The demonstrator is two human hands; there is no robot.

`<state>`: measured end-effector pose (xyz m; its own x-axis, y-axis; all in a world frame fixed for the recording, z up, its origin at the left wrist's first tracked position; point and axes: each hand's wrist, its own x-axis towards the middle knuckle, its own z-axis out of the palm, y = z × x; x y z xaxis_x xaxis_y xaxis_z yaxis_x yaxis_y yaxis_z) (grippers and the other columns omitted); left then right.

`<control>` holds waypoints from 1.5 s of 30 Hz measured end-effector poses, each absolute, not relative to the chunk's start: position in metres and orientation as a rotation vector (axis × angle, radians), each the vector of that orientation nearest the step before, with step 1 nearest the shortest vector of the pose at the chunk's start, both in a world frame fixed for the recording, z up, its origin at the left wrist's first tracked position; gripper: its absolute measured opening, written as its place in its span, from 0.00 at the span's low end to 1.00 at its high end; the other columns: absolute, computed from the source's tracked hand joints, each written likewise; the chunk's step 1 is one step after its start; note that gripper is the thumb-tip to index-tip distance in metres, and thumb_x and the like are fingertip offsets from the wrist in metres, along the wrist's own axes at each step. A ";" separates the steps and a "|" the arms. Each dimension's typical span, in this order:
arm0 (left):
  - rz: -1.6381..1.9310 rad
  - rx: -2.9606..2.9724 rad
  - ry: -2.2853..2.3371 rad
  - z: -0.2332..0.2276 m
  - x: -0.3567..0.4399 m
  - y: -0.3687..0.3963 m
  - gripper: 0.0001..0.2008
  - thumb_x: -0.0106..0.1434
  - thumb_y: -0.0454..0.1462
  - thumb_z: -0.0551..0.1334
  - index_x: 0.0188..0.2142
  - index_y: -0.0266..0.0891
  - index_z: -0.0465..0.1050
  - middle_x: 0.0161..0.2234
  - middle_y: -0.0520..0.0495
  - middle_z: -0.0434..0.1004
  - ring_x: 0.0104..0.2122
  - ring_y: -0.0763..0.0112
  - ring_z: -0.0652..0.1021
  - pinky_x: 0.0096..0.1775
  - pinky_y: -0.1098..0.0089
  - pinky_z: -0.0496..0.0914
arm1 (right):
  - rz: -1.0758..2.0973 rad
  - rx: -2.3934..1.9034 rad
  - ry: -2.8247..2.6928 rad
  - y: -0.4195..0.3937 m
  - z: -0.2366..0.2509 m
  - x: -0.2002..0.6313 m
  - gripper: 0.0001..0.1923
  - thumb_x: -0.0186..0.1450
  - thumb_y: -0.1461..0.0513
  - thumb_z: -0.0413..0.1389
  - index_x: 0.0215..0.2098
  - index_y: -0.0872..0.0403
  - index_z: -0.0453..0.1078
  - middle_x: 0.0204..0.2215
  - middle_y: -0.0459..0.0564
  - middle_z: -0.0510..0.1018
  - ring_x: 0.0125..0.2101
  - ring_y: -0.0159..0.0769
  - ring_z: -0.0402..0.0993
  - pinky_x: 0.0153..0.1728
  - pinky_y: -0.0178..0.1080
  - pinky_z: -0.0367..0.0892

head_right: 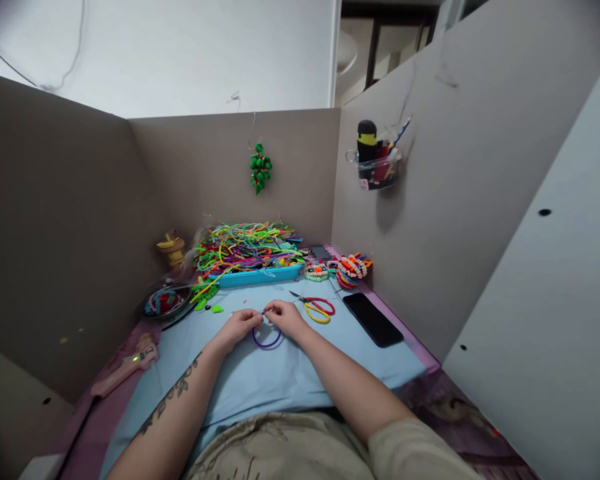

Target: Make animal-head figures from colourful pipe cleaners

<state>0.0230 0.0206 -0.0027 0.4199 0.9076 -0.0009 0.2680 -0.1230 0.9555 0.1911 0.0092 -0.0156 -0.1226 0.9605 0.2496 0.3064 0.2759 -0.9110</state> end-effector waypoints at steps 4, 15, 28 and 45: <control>0.808 1.614 1.067 -0.003 0.023 0.021 0.14 0.50 0.44 0.61 0.20 0.35 0.68 0.17 0.52 0.67 0.19 0.76 0.64 0.24 0.74 0.56 | 0.819 -1.165 -1.722 0.009 -0.016 0.193 0.08 0.55 0.63 0.52 0.28 0.55 0.73 0.21 0.45 0.74 0.24 0.30 0.67 0.26 0.31 0.60; 0.846 1.658 1.043 -0.001 0.023 0.021 0.13 0.49 0.44 0.61 0.24 0.34 0.71 0.19 0.52 0.67 0.22 0.75 0.64 0.26 0.74 0.57 | 0.759 -1.161 -1.786 0.010 -0.021 0.194 0.09 0.56 0.62 0.52 0.31 0.54 0.74 0.26 0.46 0.77 0.27 0.32 0.69 0.30 0.32 0.61; 0.982 1.573 1.194 -0.009 0.017 0.032 0.10 0.47 0.42 0.61 0.21 0.36 0.68 0.17 0.54 0.64 0.20 0.76 0.64 0.25 0.73 0.57 | 0.666 -1.227 -1.445 0.036 -0.005 0.221 0.13 0.57 0.56 0.49 0.31 0.57 0.70 0.27 0.48 0.73 0.28 0.34 0.67 0.29 0.34 0.62; 1.025 1.850 1.359 -0.018 0.019 0.031 0.09 0.53 0.37 0.57 0.33 0.38 0.71 0.22 0.50 0.71 0.25 0.70 0.71 0.34 0.69 0.62 | 0.011 -1.698 -1.964 0.184 0.044 0.225 0.16 0.53 0.71 0.54 0.38 0.53 0.75 0.34 0.55 0.77 0.41 0.44 0.68 0.42 0.39 0.60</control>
